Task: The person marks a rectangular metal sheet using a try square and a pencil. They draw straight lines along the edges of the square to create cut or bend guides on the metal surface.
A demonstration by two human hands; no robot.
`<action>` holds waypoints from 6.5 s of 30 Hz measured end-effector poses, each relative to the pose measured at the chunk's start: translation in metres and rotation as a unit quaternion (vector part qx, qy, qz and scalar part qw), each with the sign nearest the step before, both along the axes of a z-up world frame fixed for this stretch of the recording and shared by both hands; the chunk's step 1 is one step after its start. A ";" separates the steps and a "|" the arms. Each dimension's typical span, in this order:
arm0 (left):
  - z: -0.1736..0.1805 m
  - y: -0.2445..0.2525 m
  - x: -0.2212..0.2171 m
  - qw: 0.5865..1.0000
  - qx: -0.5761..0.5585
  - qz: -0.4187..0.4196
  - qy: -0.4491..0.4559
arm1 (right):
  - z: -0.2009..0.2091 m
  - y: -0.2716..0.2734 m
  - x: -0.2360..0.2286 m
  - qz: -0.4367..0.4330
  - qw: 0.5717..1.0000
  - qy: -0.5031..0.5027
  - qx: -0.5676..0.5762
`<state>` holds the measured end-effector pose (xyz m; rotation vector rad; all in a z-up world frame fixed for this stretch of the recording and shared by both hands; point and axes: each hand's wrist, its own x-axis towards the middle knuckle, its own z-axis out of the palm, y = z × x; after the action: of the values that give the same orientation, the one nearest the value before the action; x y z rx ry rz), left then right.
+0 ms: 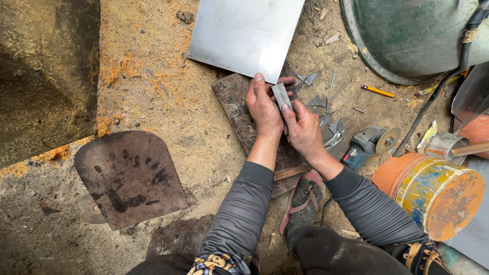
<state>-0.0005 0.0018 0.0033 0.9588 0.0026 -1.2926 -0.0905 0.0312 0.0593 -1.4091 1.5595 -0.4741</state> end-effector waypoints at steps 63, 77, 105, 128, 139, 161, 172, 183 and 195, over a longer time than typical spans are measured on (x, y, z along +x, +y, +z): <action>0.087 0.174 -0.033 0.420 0.021 -0.721 -0.550 | 0.018 0.140 -0.153 -0.129 0.957 -0.205 0.161; 0.128 0.063 0.135 0.245 0.191 -0.613 -0.727 | 0.014 0.163 -0.128 -0.139 0.909 -0.281 0.273; 0.114 0.075 0.127 0.592 0.311 -0.563 -0.485 | 0.023 0.165 -0.124 -0.112 0.945 -0.183 0.249; 0.106 0.079 0.136 0.666 0.354 -0.508 -0.415 | 0.018 0.164 -0.123 -0.107 0.942 -0.181 0.263; 0.104 0.080 0.138 0.680 0.379 -0.496 -0.385 | 0.021 0.160 -0.125 -0.073 0.951 -0.150 0.262; 0.103 0.081 0.129 0.626 0.340 -0.534 -0.456 | 0.018 0.151 -0.137 0.006 0.965 -0.119 0.233; 0.104 0.080 0.128 0.614 0.337 -0.542 -0.464 | 0.002 0.158 -0.141 0.020 0.979 -0.125 0.162; 0.106 0.079 0.129 0.622 0.335 -0.543 -0.454 | -0.009 0.144 -0.135 0.034 0.979 -0.121 0.157; 0.125 0.066 0.122 0.634 0.354 -0.541 -0.424 | -0.004 0.148 -0.133 0.031 0.977 -0.195 0.077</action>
<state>0.1217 0.0678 0.1282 2.4378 -1.0234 -1.7870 -0.2232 0.1794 0.0548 -1.1608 1.2050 -0.5427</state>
